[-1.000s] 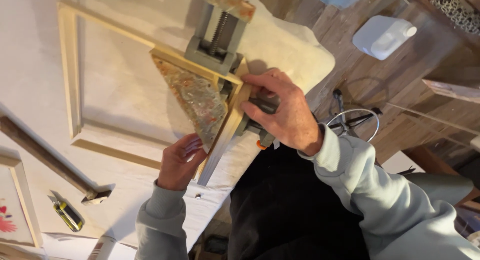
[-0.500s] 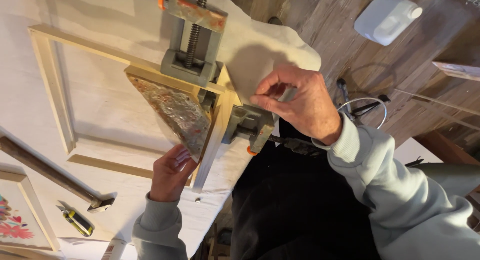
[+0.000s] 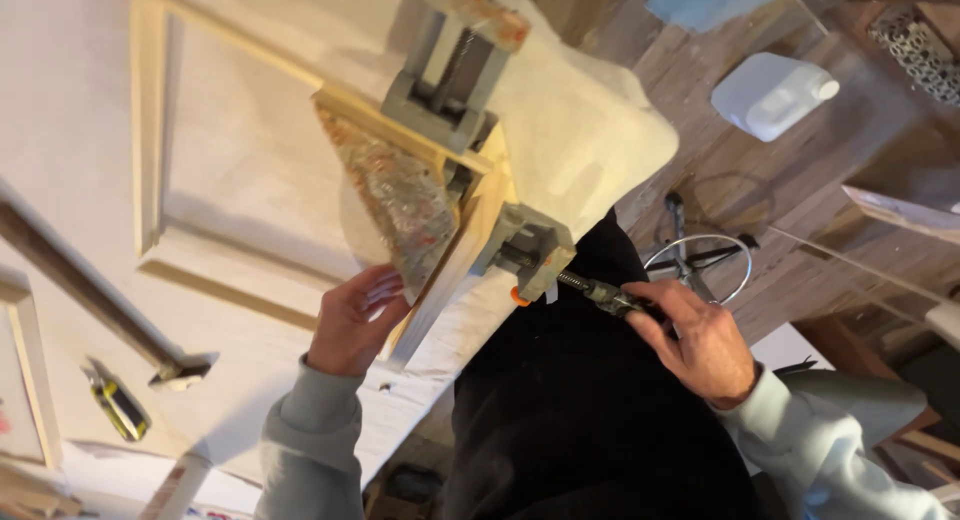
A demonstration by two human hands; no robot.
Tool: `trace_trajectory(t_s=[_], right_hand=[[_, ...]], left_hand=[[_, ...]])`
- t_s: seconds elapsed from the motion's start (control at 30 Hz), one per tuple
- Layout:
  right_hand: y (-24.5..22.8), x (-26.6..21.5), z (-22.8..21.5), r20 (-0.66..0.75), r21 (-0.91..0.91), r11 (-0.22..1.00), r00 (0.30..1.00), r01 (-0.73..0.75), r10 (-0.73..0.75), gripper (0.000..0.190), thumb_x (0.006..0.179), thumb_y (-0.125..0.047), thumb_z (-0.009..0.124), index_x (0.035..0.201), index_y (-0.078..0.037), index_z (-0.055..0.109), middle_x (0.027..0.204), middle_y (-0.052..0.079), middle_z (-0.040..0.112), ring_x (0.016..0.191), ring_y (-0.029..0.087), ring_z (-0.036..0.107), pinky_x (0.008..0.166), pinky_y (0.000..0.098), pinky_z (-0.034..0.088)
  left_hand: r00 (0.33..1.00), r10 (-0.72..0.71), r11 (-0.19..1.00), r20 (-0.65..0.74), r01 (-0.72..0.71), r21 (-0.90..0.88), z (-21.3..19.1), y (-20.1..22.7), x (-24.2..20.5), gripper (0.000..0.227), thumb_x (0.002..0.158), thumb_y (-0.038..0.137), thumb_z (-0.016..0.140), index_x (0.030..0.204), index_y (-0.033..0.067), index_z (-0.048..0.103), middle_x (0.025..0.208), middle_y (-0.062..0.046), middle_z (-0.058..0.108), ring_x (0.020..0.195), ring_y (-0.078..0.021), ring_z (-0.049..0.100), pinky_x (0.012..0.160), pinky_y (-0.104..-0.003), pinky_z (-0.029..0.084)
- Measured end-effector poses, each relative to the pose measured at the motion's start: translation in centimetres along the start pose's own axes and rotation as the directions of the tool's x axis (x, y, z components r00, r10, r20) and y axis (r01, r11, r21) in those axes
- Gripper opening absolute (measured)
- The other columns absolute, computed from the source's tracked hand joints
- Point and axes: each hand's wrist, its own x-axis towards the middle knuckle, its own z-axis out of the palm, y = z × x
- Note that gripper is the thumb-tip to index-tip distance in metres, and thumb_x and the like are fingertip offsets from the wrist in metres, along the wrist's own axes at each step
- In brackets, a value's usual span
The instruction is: The person secures a wooden picture frame corner in a corner clamp on the workbench, tightens the clamp screw, taps the joint with a hammer, and rubs a sanding block along the frame edge. They then loosen and reposition the clamp, apply glue from a bottle to the joint, and later pick up a utility knife near the framed artwork.
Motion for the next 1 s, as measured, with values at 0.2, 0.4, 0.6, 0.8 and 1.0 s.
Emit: trace_trajectory(t_s=[0.2,0.4,0.6,0.8,1.0], right_hand=[[1.9,-0.6,2.6,-0.014,0.12,0.987,0.994,-0.105,0.107,0.027,0.099,-0.019,0.06,0.12,-0.005,0.07,0.092,0.012,0.072,0.072,0.023,0.07,0.068,0.0334,0.054],[8.5,-2.7,5.5,0.157,0.505,0.82,0.963,-0.27,0.22,0.036,0.111,-0.026,0.053,0.126,0.001,0.07,0.089,0.007,0.066,0.081,0.012,0.06,0.071,0.0282,0.054],[8.1,-0.9,4.2,0.484,0.707,0.43,0.827,-0.562,0.286,0.043,0.105,-0.031,0.048,0.119,0.002,0.07,0.108,0.002,0.07,0.096,0.008,0.066,0.084,0.0225,0.059],[8.6,-0.1,4.0,0.573,0.676,0.385,0.777,-0.628,0.261,0.046,0.105,-0.034,0.049,0.111,0.003,0.075,0.095,0.004,0.074,0.078,0.006,0.066,0.062,0.017,0.048],[5.5,0.5,2.4,0.435,0.558,0.665,0.857,-0.497,0.276,0.044,0.107,-0.035,0.051,0.106,0.0,0.078,0.07,0.003,0.071,0.055,0.006,0.055,0.048,0.0219,0.045]], left_hand=[[1.0,0.016,1.0,0.02,-0.016,0.026,0.0,0.8,0.1,0.047,0.088,0.0,0.074,0.133,-0.0061,0.061,0.121,-0.012,0.072,0.114,-0.0173,0.069,0.1,-0.033,0.057],[0.998,0.05,0.999,0.027,-0.049,-0.016,0.4,1.7,-0.3,0.045,0.089,0.001,0.073,0.132,-0.0061,0.063,0.12,-0.013,0.073,0.112,-0.0177,0.07,0.099,-0.033,0.058],[1.0,0.018,1.0,0.011,-0.018,-0.007,0.1,1.0,0.0,0.047,0.087,0.0,0.075,0.132,-0.0059,0.063,0.12,-0.013,0.073,0.112,-0.0178,0.069,0.099,-0.033,0.058],[1.0,-0.017,1.0,0.0,0.017,0.003,0.0,1.2,0.1,0.048,0.086,-0.001,0.075,0.131,-0.0061,0.063,0.121,-0.014,0.073,0.113,-0.0183,0.069,0.1,-0.033,0.058],[0.999,0.027,0.997,0.04,-0.024,-0.069,0.0,1.5,0.0,0.047,0.088,-0.002,0.073,0.133,-0.007,0.061,0.123,-0.015,0.072,0.116,-0.019,0.068,0.103,-0.034,0.055]])
